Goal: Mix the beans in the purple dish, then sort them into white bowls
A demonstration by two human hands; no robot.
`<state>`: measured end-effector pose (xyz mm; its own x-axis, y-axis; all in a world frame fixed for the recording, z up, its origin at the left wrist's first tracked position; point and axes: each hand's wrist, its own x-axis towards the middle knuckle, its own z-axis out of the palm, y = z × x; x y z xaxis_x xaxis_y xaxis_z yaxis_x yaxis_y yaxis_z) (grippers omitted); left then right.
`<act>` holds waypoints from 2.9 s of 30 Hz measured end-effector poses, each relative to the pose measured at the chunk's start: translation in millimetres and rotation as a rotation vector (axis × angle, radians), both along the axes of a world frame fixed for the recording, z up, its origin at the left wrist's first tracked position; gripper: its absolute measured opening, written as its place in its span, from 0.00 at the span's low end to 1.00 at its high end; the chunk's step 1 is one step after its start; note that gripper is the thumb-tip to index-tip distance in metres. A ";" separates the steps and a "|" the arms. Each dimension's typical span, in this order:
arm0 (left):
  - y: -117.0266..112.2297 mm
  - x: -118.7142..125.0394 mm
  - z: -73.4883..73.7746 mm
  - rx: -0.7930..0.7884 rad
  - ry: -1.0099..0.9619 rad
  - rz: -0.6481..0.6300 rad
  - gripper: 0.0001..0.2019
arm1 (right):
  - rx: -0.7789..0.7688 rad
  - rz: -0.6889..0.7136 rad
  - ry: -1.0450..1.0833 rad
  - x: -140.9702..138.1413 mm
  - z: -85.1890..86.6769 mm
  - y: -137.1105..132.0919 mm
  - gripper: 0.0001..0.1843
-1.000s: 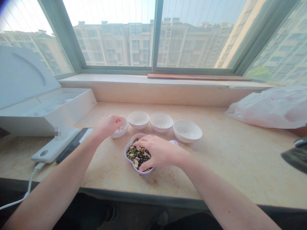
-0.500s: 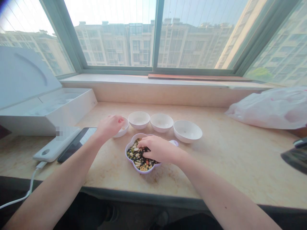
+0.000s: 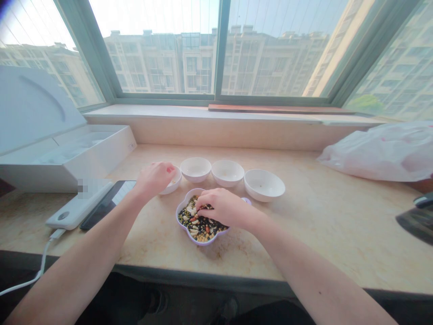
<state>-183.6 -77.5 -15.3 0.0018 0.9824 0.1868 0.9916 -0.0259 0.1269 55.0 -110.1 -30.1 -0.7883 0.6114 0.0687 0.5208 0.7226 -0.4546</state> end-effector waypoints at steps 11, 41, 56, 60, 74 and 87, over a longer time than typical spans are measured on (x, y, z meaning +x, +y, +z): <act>-2.6 3.3 2.7 -0.007 0.032 -0.043 0.19 | 0.001 0.018 0.035 1.7 -0.2 2.3 0.10; -40.8 42.9 -7.7 -0.122 -0.194 -0.989 0.13 | 0.334 -0.616 0.203 32.6 4.5 39.7 0.16; -41.1 56.9 -19.3 -0.136 -0.187 -1.140 0.04 | 0.369 -0.691 0.185 35.1 0.2 43.5 0.12; -40.3 55.9 -18.9 -0.138 -0.207 -1.119 0.02 | 0.364 -0.689 0.188 34.3 0.3 42.5 0.12; -35.7 46.1 -13.2 -0.059 -0.305 -1.027 0.04 | 0.364 -0.693 0.233 29.0 -1.8 40.3 0.09; -31.2 43.4 -13.0 0.004 -0.303 -0.959 0.03 | 0.330 -0.658 0.243 26.3 2.1 36.2 0.09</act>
